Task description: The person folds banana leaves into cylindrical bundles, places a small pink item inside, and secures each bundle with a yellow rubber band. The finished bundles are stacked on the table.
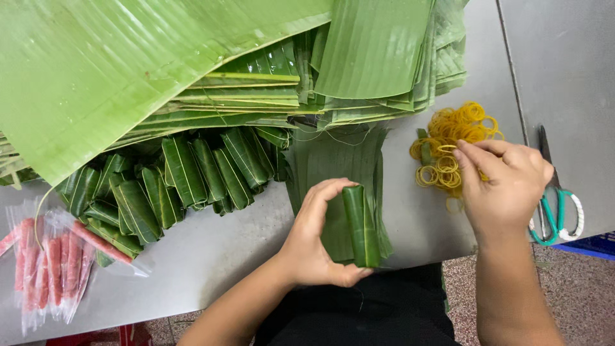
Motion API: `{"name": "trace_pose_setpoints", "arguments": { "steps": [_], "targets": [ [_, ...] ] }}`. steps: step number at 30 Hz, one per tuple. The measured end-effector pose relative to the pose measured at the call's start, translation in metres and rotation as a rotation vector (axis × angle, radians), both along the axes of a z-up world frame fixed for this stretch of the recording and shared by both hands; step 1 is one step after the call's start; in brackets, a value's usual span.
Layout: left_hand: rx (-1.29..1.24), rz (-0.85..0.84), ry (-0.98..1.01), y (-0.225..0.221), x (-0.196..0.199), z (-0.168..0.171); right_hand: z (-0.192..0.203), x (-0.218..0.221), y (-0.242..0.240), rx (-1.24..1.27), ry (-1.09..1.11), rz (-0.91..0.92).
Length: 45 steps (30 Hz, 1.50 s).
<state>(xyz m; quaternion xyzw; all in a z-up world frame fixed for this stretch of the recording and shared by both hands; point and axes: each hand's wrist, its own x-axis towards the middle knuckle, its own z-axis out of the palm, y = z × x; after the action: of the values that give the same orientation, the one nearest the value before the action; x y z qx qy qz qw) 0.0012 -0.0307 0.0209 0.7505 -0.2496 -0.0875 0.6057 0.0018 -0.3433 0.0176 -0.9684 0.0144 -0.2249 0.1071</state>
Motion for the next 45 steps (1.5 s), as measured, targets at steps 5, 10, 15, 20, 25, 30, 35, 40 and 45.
{"name": "trace_pose_setpoints", "arguments": {
  "steps": [5, 10, 15, 20, 25, 30, 35, 40, 45],
  "targets": [
    [-0.336, -0.130, 0.306, -0.005, 0.004, 0.000, 0.018, -0.011, 0.052, 0.548, 0.226, 0.308],
    [-0.852, -0.207, 0.843, -0.005, -0.003, 0.009, 0.008, -0.009, 0.084, 1.882, 0.744, 0.494],
    [0.171, -0.065, -0.378, 0.013, 0.006, 0.013, 0.021, -0.016, 0.073, 1.815, 0.865, 0.585],
    [-0.044, 0.157, 0.035, 0.033, 0.017, 0.017, 0.041, -0.023, 0.085, 1.039, 0.766, 0.971],
    [-0.581, -0.049, 0.795, 0.034, 0.011, 0.023, 0.043, -0.008, 0.111, 0.906, 0.591, 0.919],
    [-0.759, -0.078, 0.931, 0.032, 0.008, 0.038, 0.051, 0.005, 0.124, 0.685, 0.430, 1.021],
    [-0.460, 0.323, 0.279, 0.053, 0.013, 0.043, 0.059, 0.013, 0.099, 1.274, 1.046, 1.352],
    [0.397, 0.543, -0.973, 0.042, 0.000, 0.021, 0.037, 0.002, 0.113, 2.066, 0.906, 0.765],
    [0.323, 0.393, -0.897, 0.053, -0.003, 0.022, 0.007, -0.006, 0.132, 1.680, 1.009, 0.592]
  ]
}}
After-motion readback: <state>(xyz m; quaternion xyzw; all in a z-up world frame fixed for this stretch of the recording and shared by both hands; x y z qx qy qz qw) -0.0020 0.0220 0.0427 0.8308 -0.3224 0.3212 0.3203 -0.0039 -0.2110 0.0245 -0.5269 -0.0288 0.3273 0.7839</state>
